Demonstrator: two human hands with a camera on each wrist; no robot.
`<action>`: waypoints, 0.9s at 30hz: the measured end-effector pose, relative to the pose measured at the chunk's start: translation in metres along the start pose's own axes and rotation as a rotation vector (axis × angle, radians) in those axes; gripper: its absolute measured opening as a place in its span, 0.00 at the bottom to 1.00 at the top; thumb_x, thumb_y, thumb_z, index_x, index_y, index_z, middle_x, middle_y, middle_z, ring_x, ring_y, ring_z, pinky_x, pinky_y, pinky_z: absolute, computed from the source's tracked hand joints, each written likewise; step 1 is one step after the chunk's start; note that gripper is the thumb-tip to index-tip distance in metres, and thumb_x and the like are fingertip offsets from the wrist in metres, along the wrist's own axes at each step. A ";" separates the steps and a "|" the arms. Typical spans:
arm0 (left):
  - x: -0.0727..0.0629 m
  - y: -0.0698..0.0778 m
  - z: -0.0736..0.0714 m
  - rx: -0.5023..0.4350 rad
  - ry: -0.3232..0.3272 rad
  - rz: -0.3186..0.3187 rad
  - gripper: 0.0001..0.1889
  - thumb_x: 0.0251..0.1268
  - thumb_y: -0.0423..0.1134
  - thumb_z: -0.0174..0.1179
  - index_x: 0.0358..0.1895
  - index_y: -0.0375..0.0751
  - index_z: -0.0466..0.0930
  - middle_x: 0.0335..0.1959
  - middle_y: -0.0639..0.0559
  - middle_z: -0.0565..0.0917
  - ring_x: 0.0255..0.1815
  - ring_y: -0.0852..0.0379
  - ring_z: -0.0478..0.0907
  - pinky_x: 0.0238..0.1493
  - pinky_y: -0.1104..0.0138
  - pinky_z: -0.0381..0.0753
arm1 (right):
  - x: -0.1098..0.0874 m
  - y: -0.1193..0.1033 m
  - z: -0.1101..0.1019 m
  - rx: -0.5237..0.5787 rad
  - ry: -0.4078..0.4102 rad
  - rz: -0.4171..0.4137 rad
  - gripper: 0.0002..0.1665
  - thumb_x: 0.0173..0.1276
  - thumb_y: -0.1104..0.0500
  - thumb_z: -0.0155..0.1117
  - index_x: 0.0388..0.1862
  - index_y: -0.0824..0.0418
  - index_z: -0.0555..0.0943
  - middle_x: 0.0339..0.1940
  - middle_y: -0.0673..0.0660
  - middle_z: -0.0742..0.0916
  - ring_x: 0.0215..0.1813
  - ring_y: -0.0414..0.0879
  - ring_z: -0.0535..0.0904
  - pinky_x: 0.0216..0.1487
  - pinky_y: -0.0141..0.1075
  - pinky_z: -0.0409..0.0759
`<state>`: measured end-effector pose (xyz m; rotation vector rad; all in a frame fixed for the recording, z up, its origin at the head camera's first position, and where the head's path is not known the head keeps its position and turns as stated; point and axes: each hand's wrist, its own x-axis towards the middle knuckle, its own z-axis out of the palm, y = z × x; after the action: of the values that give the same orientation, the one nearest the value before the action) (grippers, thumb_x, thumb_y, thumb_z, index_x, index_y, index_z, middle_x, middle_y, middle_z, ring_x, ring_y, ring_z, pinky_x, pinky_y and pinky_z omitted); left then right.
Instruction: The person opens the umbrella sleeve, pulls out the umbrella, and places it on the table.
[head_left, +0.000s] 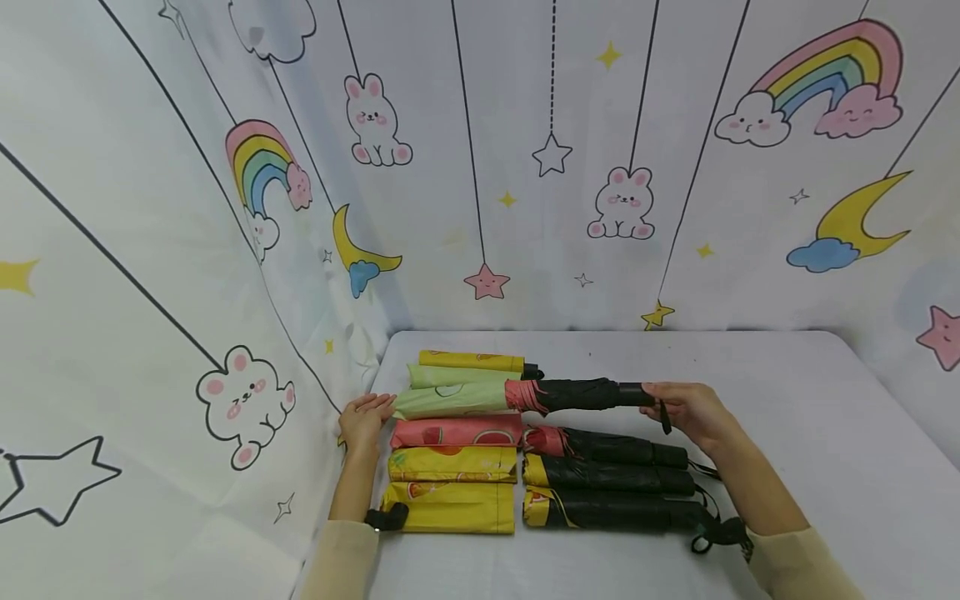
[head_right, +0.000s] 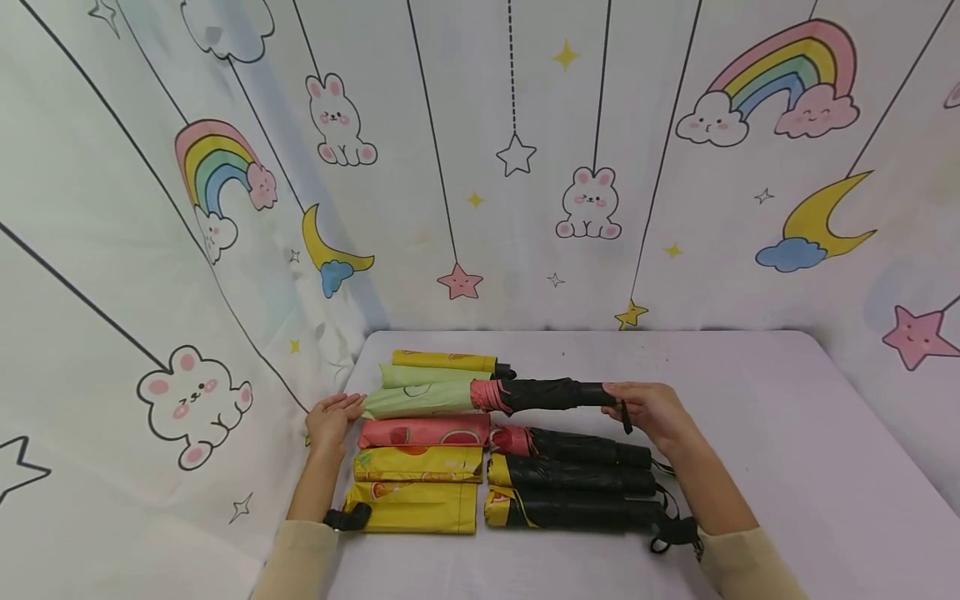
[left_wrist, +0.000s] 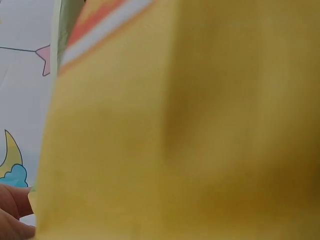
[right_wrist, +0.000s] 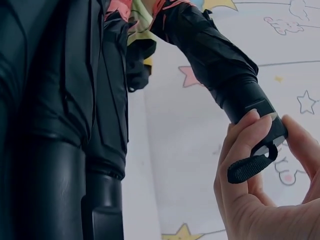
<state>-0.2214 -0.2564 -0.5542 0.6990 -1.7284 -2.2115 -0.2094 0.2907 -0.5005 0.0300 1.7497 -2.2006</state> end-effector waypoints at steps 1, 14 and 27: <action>0.000 0.000 0.000 0.003 -0.003 -0.002 0.29 0.69 0.17 0.59 0.71 0.20 0.62 0.63 0.23 0.78 0.54 0.49 0.88 0.54 0.66 0.86 | 0.000 0.000 -0.001 -0.003 0.001 0.002 0.11 0.79 0.65 0.60 0.42 0.60 0.90 0.43 0.54 0.89 0.41 0.46 0.90 0.51 0.39 0.88; 0.002 -0.002 -0.001 0.028 -0.015 -0.027 0.30 0.68 0.18 0.60 0.72 0.22 0.62 0.64 0.26 0.78 0.52 0.52 0.88 0.53 0.68 0.86 | -0.006 0.001 -0.017 0.035 -0.017 -0.023 0.14 0.80 0.67 0.58 0.41 0.60 0.90 0.43 0.54 0.89 0.41 0.46 0.90 0.51 0.38 0.88; 0.003 -0.006 0.000 0.061 -0.012 -0.028 0.30 0.68 0.19 0.62 0.71 0.23 0.64 0.63 0.26 0.79 0.54 0.50 0.87 0.57 0.65 0.85 | -0.014 0.009 -0.041 0.041 0.003 -0.001 0.16 0.81 0.67 0.56 0.40 0.58 0.91 0.44 0.53 0.88 0.43 0.46 0.89 0.49 0.36 0.88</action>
<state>-0.2233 -0.2561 -0.5607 0.7289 -1.8099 -2.1938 -0.2015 0.3313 -0.5159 0.0424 1.7063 -2.2384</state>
